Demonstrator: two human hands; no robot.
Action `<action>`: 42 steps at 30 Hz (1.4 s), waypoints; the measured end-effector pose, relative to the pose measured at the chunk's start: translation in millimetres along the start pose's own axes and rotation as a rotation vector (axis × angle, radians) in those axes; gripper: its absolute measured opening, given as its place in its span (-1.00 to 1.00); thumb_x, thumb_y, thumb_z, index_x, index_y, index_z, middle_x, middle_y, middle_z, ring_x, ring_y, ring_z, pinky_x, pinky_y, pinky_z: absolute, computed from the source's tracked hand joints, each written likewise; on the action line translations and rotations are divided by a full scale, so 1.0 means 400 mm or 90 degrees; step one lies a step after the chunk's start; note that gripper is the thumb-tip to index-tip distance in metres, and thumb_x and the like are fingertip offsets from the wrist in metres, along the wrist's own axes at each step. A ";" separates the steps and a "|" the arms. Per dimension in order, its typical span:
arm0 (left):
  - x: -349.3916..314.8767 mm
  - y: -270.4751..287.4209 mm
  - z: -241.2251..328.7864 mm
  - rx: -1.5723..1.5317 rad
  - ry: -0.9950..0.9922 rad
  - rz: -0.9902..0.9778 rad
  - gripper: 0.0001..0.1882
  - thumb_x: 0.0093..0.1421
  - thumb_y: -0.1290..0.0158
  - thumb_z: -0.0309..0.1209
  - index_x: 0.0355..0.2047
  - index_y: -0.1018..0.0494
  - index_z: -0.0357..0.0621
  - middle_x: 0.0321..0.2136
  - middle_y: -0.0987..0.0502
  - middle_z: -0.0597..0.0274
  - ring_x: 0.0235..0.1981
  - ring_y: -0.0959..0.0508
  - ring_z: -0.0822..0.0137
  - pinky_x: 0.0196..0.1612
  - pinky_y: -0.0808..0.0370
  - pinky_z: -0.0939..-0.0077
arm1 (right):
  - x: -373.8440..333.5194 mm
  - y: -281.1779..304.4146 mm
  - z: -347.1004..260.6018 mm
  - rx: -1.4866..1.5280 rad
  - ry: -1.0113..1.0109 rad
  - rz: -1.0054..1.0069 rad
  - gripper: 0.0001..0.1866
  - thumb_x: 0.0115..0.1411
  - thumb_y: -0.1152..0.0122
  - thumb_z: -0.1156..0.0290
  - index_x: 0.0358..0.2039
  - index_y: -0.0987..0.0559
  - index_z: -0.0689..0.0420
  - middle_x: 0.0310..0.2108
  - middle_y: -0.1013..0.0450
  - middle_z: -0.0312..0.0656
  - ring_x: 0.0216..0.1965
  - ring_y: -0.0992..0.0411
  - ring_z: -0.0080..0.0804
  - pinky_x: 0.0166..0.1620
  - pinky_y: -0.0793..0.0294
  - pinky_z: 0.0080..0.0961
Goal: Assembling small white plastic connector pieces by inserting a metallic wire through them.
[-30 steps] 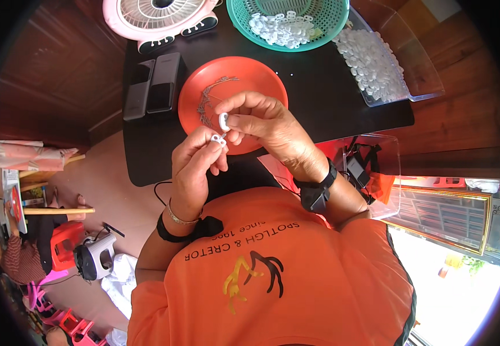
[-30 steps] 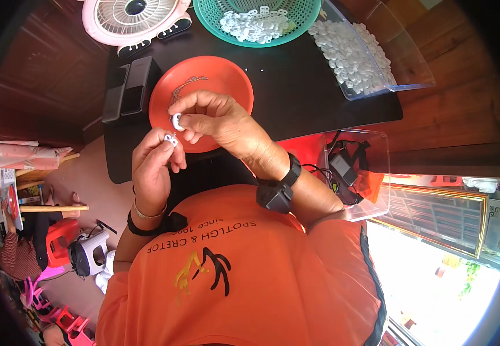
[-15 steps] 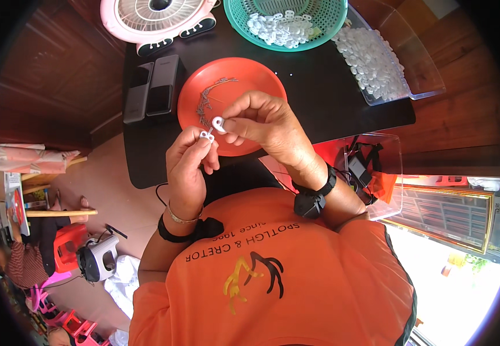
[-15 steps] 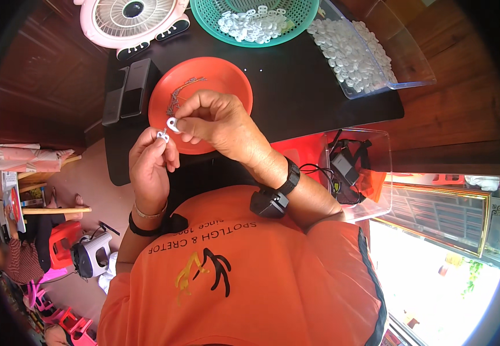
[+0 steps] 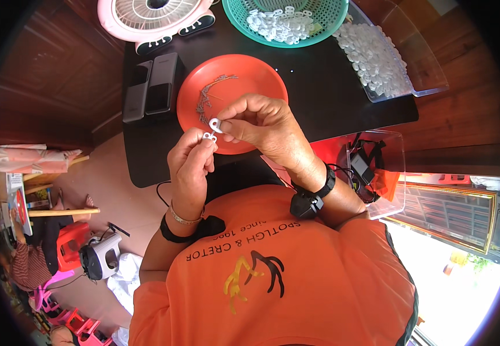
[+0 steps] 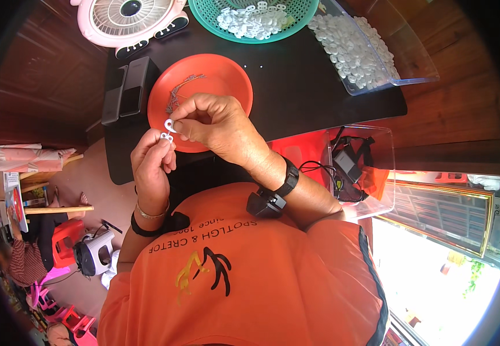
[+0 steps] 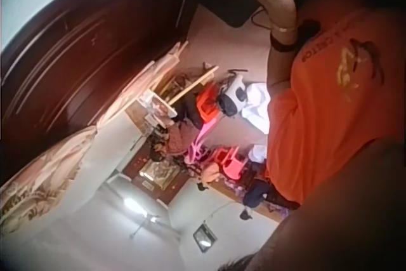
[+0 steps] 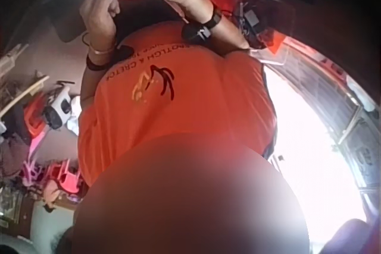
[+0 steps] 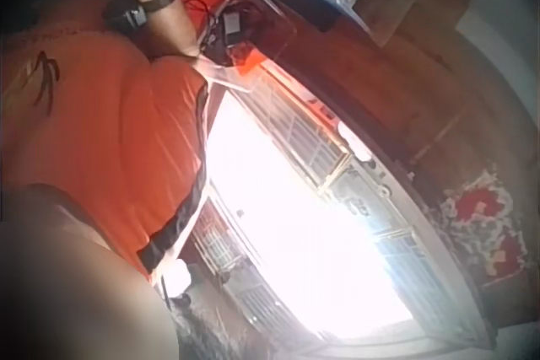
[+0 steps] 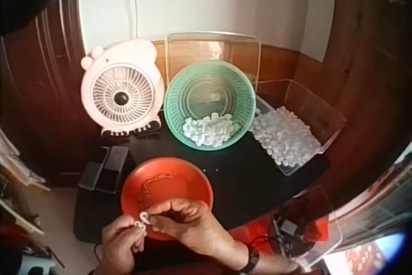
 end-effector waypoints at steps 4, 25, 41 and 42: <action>0.000 0.001 -0.004 -0.010 0.001 -0.010 -0.84 0.17 0.07 -0.46 -0.54 -0.34 -0.25 -0.66 -0.30 0.38 -0.68 -0.20 0.62 -0.61 -0.14 0.70 | -0.004 -0.002 -0.002 -0.064 0.026 0.016 -0.91 0.15 -0.19 0.64 -0.30 -0.55 0.25 -0.37 -0.54 -0.25 -0.31 -0.50 -0.60 -0.19 -0.52 -0.66; -0.007 -0.021 -0.021 -0.049 0.047 -0.012 -0.79 0.26 0.15 -0.38 -0.49 -0.31 -0.21 -0.67 -0.23 0.38 -0.68 -0.20 0.57 -0.62 -0.12 0.69 | -0.019 -0.012 0.000 -0.096 0.064 -0.006 -0.84 0.09 -0.26 0.60 -0.28 -0.55 0.22 -0.39 -0.54 -0.29 -0.32 -0.49 -0.62 -0.22 -0.52 -0.62; -0.010 -0.017 -0.025 0.070 0.048 -0.075 -0.78 0.19 0.11 -0.36 -0.49 -0.39 -0.25 -0.70 -0.29 0.40 -0.69 -0.23 0.58 -0.60 -0.11 0.69 | -0.023 -0.009 -0.010 -0.164 0.032 -0.052 -0.92 0.10 -0.23 0.59 -0.36 -0.54 0.22 -0.44 -0.52 -0.30 -0.38 -0.48 -0.62 -0.27 -0.48 -0.64; -0.012 -0.020 -0.020 0.080 0.043 -0.075 -0.77 0.18 0.11 -0.35 -0.50 -0.39 -0.25 -0.71 -0.28 0.40 -0.69 -0.22 0.59 -0.60 -0.10 0.70 | -0.024 -0.006 -0.009 -0.164 0.021 -0.055 -0.92 0.12 -0.22 0.60 -0.34 -0.55 0.23 -0.41 -0.52 -0.29 -0.35 -0.49 -0.61 -0.24 -0.49 -0.65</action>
Point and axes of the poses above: each hand's wrist, its own x-axis towards the middle knuckle, its own y-axis out of the back of the hand, z = x × y, the point moved 7 cm from there along x, towards the middle knuckle
